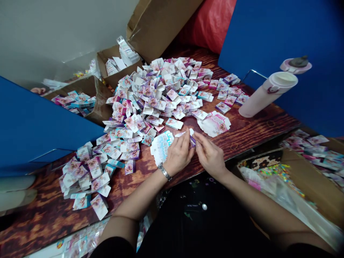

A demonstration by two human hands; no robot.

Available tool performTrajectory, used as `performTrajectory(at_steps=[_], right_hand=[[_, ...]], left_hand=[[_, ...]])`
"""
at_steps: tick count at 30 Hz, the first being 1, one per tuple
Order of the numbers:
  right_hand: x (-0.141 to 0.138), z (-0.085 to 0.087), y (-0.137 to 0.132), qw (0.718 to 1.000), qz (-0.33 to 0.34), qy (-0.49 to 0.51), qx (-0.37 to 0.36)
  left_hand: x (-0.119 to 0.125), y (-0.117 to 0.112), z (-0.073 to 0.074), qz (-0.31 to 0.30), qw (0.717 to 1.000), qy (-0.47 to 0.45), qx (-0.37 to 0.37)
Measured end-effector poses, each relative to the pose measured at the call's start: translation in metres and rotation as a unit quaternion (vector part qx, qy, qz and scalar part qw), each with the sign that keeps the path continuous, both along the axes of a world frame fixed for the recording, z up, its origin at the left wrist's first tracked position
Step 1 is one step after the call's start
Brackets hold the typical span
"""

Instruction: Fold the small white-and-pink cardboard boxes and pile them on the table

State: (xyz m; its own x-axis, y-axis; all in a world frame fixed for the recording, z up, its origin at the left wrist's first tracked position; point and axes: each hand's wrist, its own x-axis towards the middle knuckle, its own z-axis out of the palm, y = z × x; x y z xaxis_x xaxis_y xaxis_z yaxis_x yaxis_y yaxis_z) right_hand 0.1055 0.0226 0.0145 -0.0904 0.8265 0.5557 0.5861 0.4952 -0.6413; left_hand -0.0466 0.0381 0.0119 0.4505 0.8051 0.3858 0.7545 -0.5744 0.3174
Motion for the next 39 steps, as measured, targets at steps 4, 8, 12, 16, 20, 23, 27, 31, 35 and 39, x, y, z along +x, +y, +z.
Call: performTrajectory(at_steps=[4, 8, 12, 16, 20, 23, 27, 31, 35, 39], right_hand=[[-0.007, -0.009, -0.006, 0.998, 0.008, -0.019, 0.052], [-0.006, -0.013, -0.012, 0.996, 0.041, -0.035, 0.065], [0.014, -0.014, 0.003, 0.992, 0.102, -0.021, -0.072], [0.031, -0.023, 0.045, 0.982, 0.097, -0.104, -0.128], [0.024, -0.039, 0.08, 0.951, 0.125, -0.262, -0.106], [0.015, -0.048, 0.09, 0.928, 0.134, -0.329, -0.116], [0.014, -0.051, 0.09, 0.917, 0.141, -0.353, -0.123], [0.015, -0.046, 0.085, 0.92, 0.127, -0.349, -0.128], [0.015, -0.041, 0.079, 0.933, 0.117, -0.307, -0.148], [0.024, -0.03, 0.075, 0.953, 0.126, -0.205, -0.187]], left_hand=[[0.001, -0.002, -0.004, -0.01, 1.0, -0.007, 0.003], [-0.003, -0.008, -0.013, -0.008, 1.0, 0.001, 0.001], [-0.015, 0.002, -0.005, -0.028, 0.997, 0.069, -0.002], [-0.033, 0.043, 0.029, 0.045, 0.996, 0.038, 0.074], [-0.039, 0.067, 0.053, 0.031, 0.992, -0.051, 0.116], [-0.036, 0.061, 0.05, -0.019, 0.991, -0.088, 0.098], [-0.031, 0.049, 0.037, -0.047, 0.989, -0.124, 0.072], [-0.027, 0.043, 0.03, -0.064, 0.987, -0.135, 0.052], [-0.027, 0.046, 0.03, -0.067, 0.988, -0.124, 0.057], [-0.04, 0.076, 0.055, 0.011, 0.99, -0.086, 0.115]])
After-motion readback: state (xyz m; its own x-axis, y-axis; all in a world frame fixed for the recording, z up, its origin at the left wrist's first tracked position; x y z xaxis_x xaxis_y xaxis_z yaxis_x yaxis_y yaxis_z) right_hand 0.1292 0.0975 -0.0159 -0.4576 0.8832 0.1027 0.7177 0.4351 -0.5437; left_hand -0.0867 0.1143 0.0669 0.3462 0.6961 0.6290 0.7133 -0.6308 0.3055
